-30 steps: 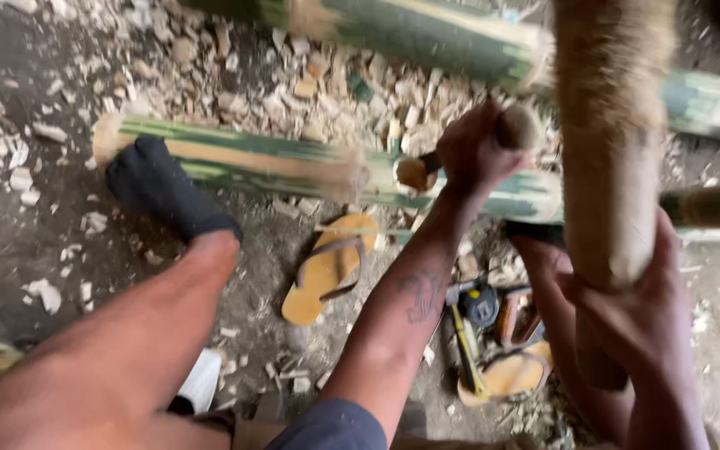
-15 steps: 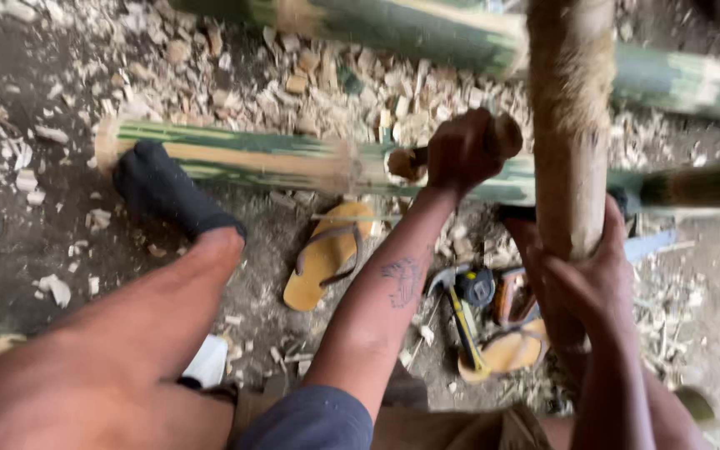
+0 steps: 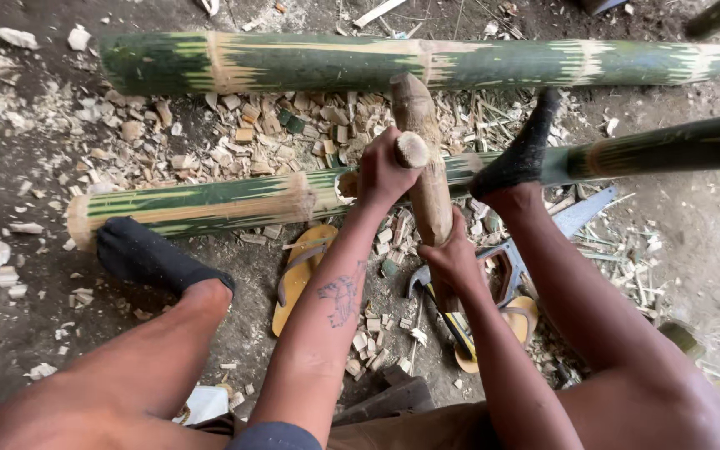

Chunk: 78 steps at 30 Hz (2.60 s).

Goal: The person uses a hand saw to cut a section of a bamboo pole, then switches to a chisel and wooden mallet to carve out the interior. The person repeatedly strikes the chisel to remove material from the bamboo, creating a hollowed section.

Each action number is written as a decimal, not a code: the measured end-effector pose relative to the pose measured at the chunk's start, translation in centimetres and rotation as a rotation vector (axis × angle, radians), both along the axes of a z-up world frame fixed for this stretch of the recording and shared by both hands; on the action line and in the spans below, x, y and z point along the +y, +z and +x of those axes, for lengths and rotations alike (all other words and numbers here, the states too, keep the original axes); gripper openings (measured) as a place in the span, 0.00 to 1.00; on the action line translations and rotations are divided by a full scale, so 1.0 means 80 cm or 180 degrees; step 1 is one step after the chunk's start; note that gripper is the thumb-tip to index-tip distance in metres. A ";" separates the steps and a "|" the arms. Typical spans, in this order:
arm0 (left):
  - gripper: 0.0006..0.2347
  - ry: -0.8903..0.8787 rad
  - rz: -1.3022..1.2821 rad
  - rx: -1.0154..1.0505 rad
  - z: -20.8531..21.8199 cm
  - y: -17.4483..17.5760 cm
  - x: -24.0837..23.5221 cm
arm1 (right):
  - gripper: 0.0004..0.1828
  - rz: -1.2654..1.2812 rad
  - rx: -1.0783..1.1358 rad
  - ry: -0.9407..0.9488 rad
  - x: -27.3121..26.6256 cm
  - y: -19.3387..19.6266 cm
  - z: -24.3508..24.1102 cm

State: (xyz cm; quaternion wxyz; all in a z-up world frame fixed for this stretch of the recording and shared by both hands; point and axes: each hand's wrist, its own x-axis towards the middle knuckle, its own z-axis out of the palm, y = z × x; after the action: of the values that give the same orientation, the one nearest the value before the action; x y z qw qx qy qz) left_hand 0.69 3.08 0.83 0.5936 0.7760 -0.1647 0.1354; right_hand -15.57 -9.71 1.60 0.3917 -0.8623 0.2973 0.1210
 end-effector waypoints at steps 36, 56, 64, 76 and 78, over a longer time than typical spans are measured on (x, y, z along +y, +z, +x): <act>0.03 0.0791 -0.2053 0.0526 0.074 0.059 0.158 | 0.58 0.0239 0.0644 0.0159 0.024 0.063 0.040; 0.03 0.1131 -0.2279 0.0228 0.031 0.054 0.145 | 0.58 -0.0285 0.0145 0.0285 0.036 0.038 -0.034; 0.03 0.1014 -0.2639 -0.0056 0.028 0.044 0.153 | 0.60 0.0443 0.0543 0.0097 0.019 0.044 -0.023; 0.02 0.0842 -0.2575 -0.0046 0.017 0.039 0.151 | 0.59 0.0183 -0.0676 0.0490 0.004 0.140 -0.020; 0.02 0.0824 -0.2476 -0.0066 0.015 0.039 0.151 | 0.58 0.0199 -0.0797 0.0475 0.003 0.156 -0.018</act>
State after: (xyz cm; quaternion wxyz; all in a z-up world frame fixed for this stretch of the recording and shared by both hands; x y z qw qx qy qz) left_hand 1.91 15.17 3.93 0.8191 0.5067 -0.0082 0.2690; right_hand -17.02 -9.50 14.10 0.4422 -0.8778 0.1773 0.0506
